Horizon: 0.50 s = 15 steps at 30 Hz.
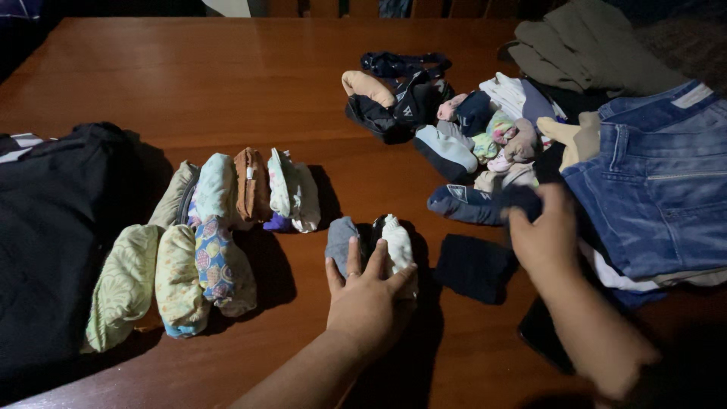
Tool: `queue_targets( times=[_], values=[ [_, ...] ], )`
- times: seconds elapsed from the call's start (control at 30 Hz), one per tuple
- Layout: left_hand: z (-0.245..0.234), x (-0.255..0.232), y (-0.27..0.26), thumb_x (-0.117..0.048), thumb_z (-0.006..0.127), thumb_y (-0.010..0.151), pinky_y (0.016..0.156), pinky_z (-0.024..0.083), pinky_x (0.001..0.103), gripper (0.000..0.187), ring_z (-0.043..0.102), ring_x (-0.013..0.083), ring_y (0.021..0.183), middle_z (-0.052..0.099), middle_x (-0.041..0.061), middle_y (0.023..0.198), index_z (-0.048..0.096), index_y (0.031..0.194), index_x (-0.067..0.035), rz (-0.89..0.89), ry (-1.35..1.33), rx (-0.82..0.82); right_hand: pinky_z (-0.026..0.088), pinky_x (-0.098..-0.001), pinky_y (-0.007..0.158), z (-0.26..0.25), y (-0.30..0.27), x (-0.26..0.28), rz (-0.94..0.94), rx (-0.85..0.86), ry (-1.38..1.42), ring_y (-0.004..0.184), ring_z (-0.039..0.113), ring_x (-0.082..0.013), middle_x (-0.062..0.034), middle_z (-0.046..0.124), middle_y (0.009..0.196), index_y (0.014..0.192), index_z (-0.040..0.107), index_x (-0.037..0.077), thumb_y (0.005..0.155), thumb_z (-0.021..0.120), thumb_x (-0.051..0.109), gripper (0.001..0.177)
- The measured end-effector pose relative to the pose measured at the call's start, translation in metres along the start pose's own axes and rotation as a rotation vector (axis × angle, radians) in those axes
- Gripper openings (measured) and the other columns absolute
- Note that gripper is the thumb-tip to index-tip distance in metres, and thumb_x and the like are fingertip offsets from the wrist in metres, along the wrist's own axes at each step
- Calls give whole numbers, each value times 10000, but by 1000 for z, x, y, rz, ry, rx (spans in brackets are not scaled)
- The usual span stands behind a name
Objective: The person organizes and sorts a pile of folded laundry items on a wooden table, arranging them into rows by hand and then picking up a stack of denim jeans.
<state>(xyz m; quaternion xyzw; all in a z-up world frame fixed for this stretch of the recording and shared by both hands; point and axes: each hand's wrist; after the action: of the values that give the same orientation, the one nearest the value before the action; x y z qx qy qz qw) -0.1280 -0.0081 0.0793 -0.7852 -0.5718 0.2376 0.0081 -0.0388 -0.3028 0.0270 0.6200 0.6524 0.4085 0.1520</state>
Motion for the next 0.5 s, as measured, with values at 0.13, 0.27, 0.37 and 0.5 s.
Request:
queue_targets(
  times=[0.13,0.27,0.37,0.5],
  values=[
    [3,2,2,-487,552,965,1147,-38,754,563,-78,468,1528,107,110,1687,428,1511,-424,-6,-9,7,508,-491,821,-29,3,63,93,-37,94,962,641,-430,-269,652,1075,1234,545,-14,934,733,150,389],
    [18,9,13,-436,624,919,1170,2,720,570,40,450,1527,180,135,1643,485,1468,-372,-29,-109,-264,535,-483,779,-6,-19,113,340,302,316,863,680,-391,-201,682,937,1244,524,53,861,721,200,455],
    [22,20,18,-408,680,852,1161,66,700,604,112,479,1509,214,154,1644,541,1438,-363,-53,-190,-493,526,-483,842,20,-52,127,202,218,340,969,654,-410,-225,661,1077,1216,540,26,863,714,212,436],
    [15,24,15,-434,712,821,1130,81,717,679,92,508,1485,186,183,1684,546,1477,-369,-1,-194,-473,510,-506,866,28,-74,123,125,418,158,1023,614,-455,-240,642,1159,1286,614,69,921,676,253,413]
  ],
)
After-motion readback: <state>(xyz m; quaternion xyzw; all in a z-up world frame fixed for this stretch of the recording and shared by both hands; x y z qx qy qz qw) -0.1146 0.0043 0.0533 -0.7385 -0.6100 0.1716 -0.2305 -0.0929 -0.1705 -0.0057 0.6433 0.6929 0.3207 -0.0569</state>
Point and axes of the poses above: each hand's wrist, its own y-axis towards the middle knuckle, its own z-axis out of the palm, x = y × z
